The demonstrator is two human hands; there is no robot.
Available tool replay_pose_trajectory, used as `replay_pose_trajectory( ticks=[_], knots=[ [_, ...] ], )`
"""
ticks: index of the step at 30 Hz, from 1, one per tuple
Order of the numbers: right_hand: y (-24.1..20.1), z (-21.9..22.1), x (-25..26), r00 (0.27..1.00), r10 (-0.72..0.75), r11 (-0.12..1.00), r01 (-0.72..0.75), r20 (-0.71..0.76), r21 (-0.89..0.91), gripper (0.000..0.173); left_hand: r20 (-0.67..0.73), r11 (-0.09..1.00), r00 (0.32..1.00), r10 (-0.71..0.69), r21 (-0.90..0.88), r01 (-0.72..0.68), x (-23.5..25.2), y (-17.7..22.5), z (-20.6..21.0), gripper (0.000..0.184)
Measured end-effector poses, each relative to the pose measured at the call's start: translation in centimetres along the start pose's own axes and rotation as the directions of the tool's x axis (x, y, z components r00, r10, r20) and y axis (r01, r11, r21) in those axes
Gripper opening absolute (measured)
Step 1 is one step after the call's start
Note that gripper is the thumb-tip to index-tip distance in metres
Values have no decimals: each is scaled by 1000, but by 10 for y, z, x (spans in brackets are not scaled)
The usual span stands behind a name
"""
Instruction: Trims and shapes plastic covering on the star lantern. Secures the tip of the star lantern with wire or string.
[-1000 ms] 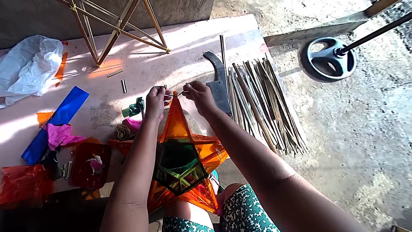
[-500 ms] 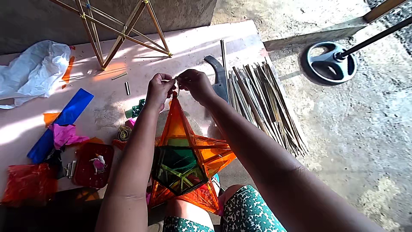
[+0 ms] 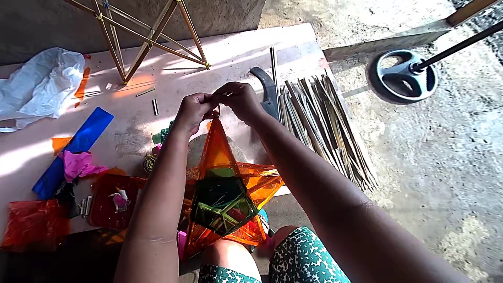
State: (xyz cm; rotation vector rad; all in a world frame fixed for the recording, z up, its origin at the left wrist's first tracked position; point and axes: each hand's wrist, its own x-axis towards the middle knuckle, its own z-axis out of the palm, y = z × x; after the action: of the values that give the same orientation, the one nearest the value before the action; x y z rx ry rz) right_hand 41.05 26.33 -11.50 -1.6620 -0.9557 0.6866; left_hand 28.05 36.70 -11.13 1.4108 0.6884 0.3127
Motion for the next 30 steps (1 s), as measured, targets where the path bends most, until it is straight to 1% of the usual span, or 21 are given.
replay_pose_trajectory(
  ticks=[5,7,9,10,12,14,18,21,24,26,28,30],
  knots=[
    [-6,-1,1,1000,13,1000,-13,15,17,8,36,999,999,-2,-36,3,-1,2,-4,7],
    [-7,1,1,999,36,999,-37,21,28,14,38,999,999,0,-40,1,-1,3,-4,5],
    [-9,1,-1,991,95,995,-95,90,0,23,39,999,999,2,-42,-1,0,2,-5,7],
    [-8,1,-2,984,123,992,-123,129,-7,25,35,1000,999,6,-31,-5,0,1,-5,9],
    [-6,2,-4,970,160,986,-166,181,17,27,20,1000,1000,15,-19,-15,1,0,-6,12],
    [-3,2,-6,966,162,984,-174,204,42,26,25,1000,999,21,-17,-21,1,0,-8,11],
    [0,0,-7,976,115,989,-130,186,67,17,44,1000,999,31,-6,-30,0,1,-9,7],
    [0,-2,-7,979,114,990,-125,169,60,13,59,999,998,39,-4,-39,0,1,-9,6],
    [2,-1,-7,981,131,981,-150,146,125,12,59,999,998,33,-5,-33,-2,2,-10,2],
    [4,0,-8,980,156,974,-173,125,143,12,55,1000,998,25,0,-25,-2,3,-10,3],
    [5,1,-8,976,180,972,-196,122,133,15,46,1000,999,24,12,-25,-2,2,-10,3],
    [7,3,-10,975,183,966,-202,124,161,18,47,999,999,26,30,-28,-2,1,-10,3]
  ],
)
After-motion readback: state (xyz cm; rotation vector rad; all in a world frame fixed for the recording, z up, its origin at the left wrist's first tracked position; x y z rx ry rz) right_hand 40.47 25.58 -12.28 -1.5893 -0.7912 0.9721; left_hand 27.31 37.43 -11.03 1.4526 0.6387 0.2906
